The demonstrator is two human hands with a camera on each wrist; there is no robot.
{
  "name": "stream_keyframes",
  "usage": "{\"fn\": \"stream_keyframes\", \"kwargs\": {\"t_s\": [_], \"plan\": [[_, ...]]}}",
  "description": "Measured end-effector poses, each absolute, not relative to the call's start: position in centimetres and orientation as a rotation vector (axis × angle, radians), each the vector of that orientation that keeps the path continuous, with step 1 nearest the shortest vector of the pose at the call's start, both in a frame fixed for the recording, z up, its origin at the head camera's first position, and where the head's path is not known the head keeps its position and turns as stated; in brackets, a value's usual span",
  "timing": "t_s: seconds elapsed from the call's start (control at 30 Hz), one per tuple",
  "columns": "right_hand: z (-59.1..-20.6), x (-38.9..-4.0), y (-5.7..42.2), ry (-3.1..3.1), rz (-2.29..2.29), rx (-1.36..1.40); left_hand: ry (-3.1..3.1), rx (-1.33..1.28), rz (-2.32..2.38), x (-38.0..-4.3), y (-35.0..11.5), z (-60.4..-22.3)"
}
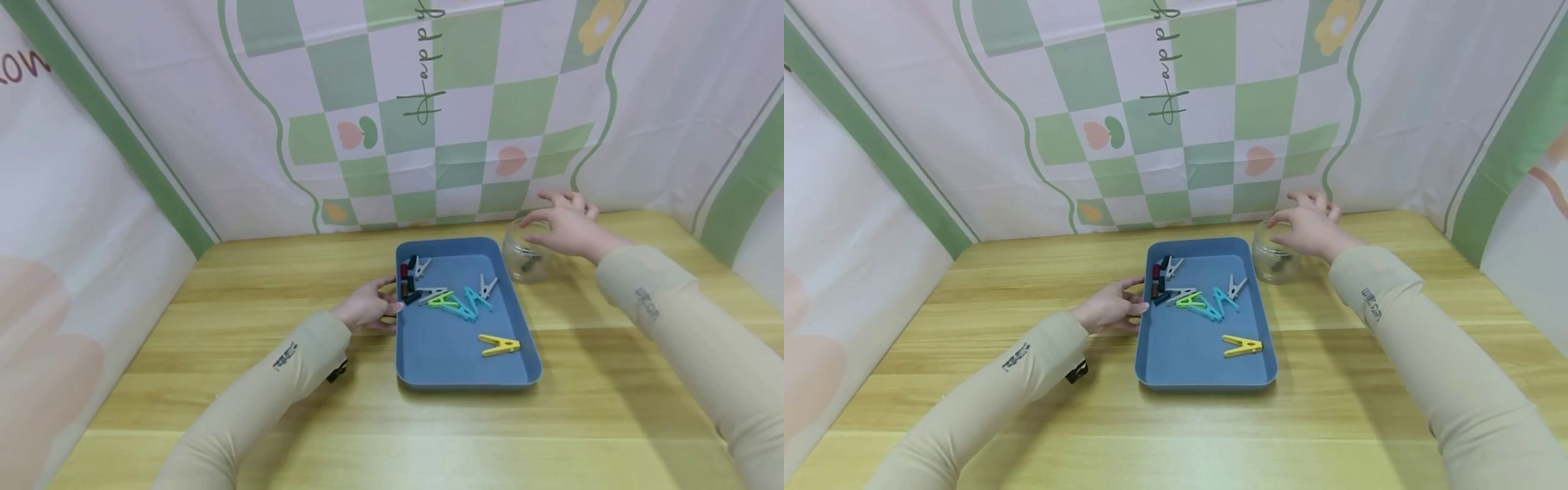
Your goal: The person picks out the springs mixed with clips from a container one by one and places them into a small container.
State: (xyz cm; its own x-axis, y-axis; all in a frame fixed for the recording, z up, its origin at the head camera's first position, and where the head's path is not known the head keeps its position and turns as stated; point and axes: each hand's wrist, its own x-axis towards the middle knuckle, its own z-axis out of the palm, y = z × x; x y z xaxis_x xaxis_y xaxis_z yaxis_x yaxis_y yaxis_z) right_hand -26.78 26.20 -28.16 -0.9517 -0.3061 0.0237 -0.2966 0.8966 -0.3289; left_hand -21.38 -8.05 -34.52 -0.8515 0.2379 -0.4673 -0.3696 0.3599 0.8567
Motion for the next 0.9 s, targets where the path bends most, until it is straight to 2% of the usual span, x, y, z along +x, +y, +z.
{"fn": "stream_keyframes", "kwargs": {"t_s": [0.9], "plan": [[-27.78, -26.62, 25.28, 2.998, -0.563, -0.478, 2.099, -0.122, 1.523, -21.59, -8.09, -34.74]]}}
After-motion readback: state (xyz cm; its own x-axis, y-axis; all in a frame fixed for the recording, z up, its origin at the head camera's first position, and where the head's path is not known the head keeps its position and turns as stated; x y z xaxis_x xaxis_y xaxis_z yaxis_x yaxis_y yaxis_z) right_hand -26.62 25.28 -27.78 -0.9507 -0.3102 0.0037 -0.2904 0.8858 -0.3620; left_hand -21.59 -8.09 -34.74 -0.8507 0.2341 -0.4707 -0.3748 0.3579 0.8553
